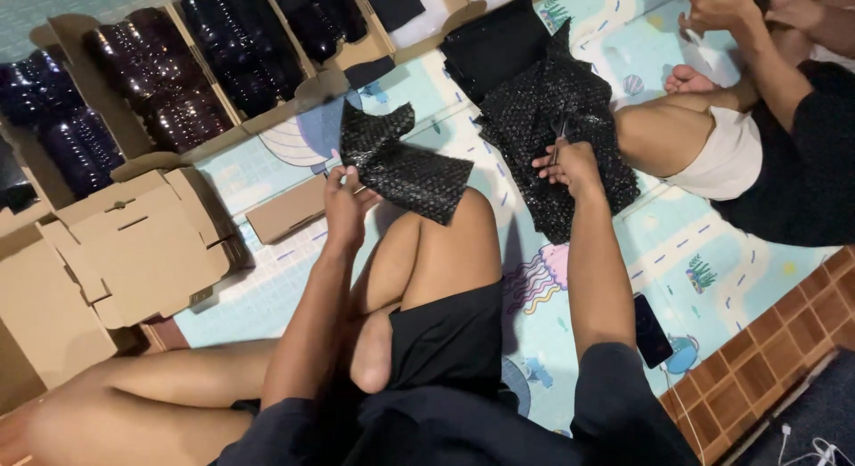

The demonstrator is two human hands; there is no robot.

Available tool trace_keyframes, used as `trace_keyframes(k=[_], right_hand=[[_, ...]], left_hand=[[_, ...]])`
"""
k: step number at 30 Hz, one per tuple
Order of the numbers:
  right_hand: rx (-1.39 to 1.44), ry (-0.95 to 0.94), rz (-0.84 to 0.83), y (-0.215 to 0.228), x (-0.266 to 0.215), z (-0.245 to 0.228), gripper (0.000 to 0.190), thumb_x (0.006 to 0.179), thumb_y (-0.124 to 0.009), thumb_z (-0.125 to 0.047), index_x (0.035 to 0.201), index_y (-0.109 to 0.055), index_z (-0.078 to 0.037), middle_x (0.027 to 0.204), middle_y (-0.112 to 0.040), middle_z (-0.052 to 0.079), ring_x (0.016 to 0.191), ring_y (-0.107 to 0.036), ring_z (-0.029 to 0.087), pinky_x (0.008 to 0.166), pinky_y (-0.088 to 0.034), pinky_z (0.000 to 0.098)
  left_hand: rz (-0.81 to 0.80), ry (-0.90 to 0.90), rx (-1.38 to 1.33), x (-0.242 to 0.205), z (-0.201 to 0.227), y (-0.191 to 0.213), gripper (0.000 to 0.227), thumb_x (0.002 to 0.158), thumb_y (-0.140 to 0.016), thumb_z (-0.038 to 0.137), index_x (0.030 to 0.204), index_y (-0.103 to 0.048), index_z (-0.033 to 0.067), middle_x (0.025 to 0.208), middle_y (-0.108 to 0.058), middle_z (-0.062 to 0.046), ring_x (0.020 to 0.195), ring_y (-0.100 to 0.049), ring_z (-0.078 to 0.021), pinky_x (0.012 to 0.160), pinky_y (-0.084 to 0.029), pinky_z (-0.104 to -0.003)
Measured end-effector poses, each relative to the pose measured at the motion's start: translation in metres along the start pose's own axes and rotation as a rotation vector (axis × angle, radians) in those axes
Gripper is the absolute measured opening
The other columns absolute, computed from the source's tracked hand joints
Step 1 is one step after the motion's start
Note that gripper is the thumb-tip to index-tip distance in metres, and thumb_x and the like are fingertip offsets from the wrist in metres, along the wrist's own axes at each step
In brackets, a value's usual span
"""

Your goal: The person sits on a mat and packs a small item into a cardboard box, then places a black textured item into the same box. They then place the box into a black plastic bag and seal it.

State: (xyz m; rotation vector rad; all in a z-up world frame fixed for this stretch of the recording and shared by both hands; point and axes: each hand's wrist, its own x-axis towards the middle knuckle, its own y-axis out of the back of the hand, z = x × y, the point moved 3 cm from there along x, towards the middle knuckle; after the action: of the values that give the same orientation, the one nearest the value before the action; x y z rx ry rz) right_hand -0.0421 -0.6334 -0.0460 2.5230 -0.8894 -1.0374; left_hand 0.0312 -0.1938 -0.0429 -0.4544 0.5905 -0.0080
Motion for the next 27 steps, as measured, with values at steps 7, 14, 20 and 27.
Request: trace_keyframes(k=[7, 14, 20, 27], right_hand=[[-0.719, 0.109, 0.09, 0.022, 0.016, -0.002, 0.049, 0.101, -0.047, -0.051, 0.073, -0.073, -0.018, 0.059, -0.071, 0.009, 0.051, -0.071, 0.023, 0.043, -0.054, 0.0318], [-0.824, 0.156, 0.096, 0.017, -0.001, -0.022, 0.048, 0.103, -0.054, -0.04, 0.072, -0.074, -0.01, 0.062, -0.069, 0.012, 0.052, -0.066, 0.03, 0.047, -0.051, 0.0408], [-0.842, 0.371, 0.261, -0.038, -0.065, -0.076, 0.043, 0.106, -0.057, -0.043, 0.103, -0.076, -0.005, 0.089, -0.074, 0.023, 0.086, -0.071, 0.044, 0.068, -0.057, 0.053], [-0.624, 0.554, -0.34, -0.207, -0.2, -0.146, 0.039, 0.102, -0.055, -0.048, 0.113, -0.07, -0.013, 0.072, -0.072, 0.004, 0.067, -0.07, 0.021, 0.072, -0.054, 0.0366]], left_hand=[[-0.021, -0.065, -0.104, -0.01, 0.051, 0.04, 0.017, 0.101, -0.054, 0.029, 0.091, -0.052, 0.016, 0.077, -0.058, 0.0, 0.072, -0.068, -0.012, 0.075, -0.069, -0.033], [-0.063, -0.147, -0.383, -0.006, 0.072, 0.076, 0.029, 0.095, -0.056, 0.04, 0.109, -0.064, 0.0173, 0.102, -0.069, -0.007, 0.092, -0.072, -0.0238, 0.084, -0.066, -0.045], [-0.071, -0.392, -0.244, -0.036, 0.116, 0.081, 0.043, 0.098, -0.071, 0.041, 0.126, -0.063, 0.0105, 0.117, -0.071, -0.014, 0.108, -0.069, -0.0263, 0.095, -0.061, -0.05], [0.112, -0.587, -0.018, 0.009, 0.13, 0.126, 0.047, 0.103, -0.076, 0.033, 0.139, -0.056, 0.0097, 0.126, -0.068, -0.016, 0.117, -0.065, -0.0265, 0.101, -0.057, -0.05]])
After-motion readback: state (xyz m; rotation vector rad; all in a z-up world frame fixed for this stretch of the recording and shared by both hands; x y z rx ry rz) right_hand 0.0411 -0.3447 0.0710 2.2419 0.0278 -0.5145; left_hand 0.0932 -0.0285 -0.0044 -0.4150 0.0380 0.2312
